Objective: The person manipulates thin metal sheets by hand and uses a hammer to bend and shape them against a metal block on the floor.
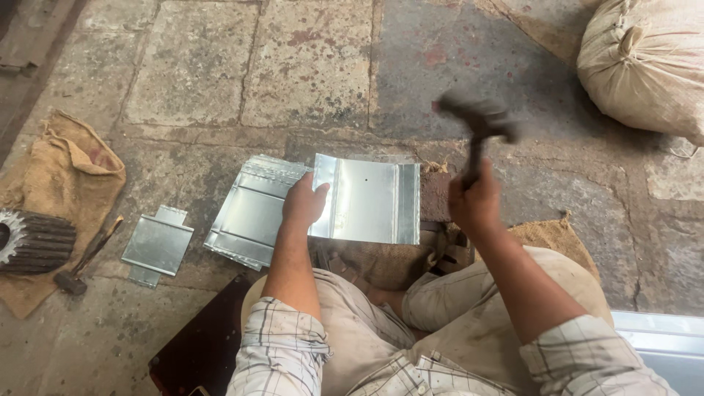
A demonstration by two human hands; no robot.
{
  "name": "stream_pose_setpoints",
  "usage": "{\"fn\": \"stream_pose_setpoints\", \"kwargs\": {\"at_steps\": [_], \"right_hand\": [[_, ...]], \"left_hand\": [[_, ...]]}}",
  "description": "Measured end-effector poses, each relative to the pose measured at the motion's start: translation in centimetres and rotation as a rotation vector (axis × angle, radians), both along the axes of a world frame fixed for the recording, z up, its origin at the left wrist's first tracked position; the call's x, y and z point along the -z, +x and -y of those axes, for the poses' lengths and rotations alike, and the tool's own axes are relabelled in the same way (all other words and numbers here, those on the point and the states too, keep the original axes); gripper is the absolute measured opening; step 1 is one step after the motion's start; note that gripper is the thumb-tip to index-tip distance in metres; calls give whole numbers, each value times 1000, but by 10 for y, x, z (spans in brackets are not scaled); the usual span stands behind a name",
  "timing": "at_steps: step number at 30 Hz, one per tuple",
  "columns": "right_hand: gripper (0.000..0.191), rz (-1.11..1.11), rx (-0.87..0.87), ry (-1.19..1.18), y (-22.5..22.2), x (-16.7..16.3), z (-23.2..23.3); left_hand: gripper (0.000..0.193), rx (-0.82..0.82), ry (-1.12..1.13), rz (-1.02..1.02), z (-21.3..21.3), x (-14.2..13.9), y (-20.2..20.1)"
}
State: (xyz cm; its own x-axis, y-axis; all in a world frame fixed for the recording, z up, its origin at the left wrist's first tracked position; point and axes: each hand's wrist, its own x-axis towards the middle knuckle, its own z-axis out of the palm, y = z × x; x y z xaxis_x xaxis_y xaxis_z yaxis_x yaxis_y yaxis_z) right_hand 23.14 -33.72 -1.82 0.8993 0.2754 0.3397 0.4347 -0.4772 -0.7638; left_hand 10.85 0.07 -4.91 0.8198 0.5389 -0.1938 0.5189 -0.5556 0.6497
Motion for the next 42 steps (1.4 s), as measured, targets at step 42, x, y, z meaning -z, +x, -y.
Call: {"fn": "stream_pose_setpoints", "kwargs": {"at_steps": [42], "right_hand": [[17, -1350, 11, 84, -38, 57, 58]], "left_hand": [[62, -625, -281, 228, 20, 31, 0]]}}
